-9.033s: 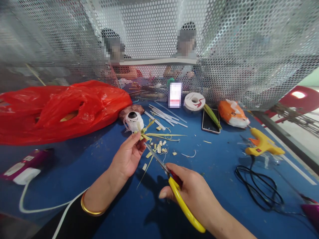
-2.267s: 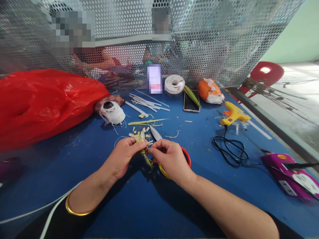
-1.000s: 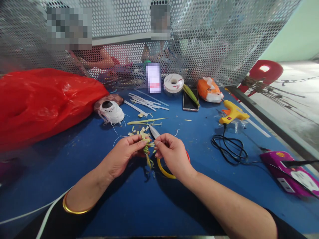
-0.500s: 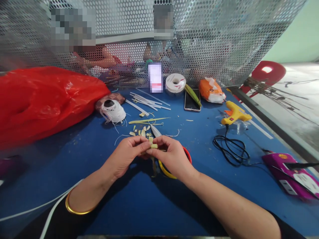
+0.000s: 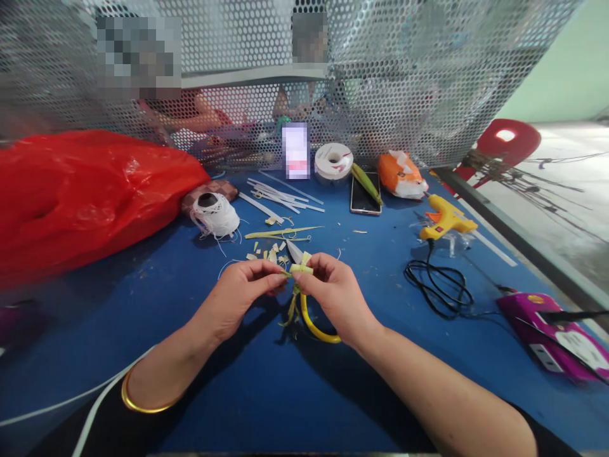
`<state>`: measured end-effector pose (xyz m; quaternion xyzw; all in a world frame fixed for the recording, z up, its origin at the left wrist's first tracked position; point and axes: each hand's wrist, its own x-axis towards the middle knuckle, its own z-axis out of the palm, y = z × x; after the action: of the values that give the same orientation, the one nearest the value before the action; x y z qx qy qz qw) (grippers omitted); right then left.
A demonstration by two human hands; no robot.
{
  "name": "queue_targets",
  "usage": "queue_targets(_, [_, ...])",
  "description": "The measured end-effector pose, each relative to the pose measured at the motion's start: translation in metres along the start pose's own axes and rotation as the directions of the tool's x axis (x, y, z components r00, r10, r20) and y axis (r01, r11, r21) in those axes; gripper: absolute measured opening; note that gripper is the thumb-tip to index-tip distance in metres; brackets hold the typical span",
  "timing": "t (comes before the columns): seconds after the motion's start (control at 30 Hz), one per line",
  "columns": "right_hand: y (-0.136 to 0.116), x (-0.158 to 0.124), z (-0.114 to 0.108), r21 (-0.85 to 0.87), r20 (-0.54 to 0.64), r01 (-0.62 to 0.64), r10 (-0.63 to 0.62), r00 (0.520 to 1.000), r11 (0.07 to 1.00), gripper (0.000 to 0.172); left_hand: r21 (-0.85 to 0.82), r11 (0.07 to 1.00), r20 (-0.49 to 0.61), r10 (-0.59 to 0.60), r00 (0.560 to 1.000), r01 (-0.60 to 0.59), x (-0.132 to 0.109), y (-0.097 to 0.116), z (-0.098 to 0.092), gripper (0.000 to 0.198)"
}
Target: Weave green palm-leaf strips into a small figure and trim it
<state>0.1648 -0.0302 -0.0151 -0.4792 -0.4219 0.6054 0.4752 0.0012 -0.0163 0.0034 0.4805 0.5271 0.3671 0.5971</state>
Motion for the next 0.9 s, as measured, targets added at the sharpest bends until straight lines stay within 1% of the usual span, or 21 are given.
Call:
queue_targets(0.1, [-0.0005,-0.0004,0.0007,0.03,0.036,-0.003,0.002,0.999,1.0,0.024,-0.012,1.0,-0.011,0.006,1.0,-0.006,-0.0011,0.0004,0.0012,0.007])
queue_targets(0.2, [-0.001,-0.0008,0.0008,0.006,0.04,-0.017,0.017,0.999,1.0,0.026,-0.01,1.0,0.033,-0.013,0.999,0.014,-0.0016,-0.0005,0.0026,0.007])
queue_targets(0.3, [-0.0005,-0.0013,0.0006,-0.024,0.02,-0.018,0.018,1.0,1.0,0.024,-0.015,1.0,0.029,-0.027,0.999,0.027,-0.0019,-0.0004,0.0042,0.006])
queue_targets(0.53, [0.0011,-0.0015,0.002,0.031,-0.05,0.0,0.001,0.999,1.0,0.024,-0.071,0.996,0.02,-0.055,0.998,0.057,-0.0016,-0.0019,0.0061,0.009])
queue_targets(0.77, [0.0009,-0.0022,0.0037,0.023,-0.053,-0.004,0.006,0.999,1.0,0.022,-0.113,0.993,0.0,-0.023,1.0,0.023,-0.001,-0.0089,0.0071,0.014])
queue_targets(0.9, [0.0013,-0.0025,0.0047,0.041,-0.06,0.012,-0.01,0.998,0.999,0.02,-0.118,0.992,-0.007,-0.037,0.999,0.036,-0.001,-0.009,0.0079,0.016])
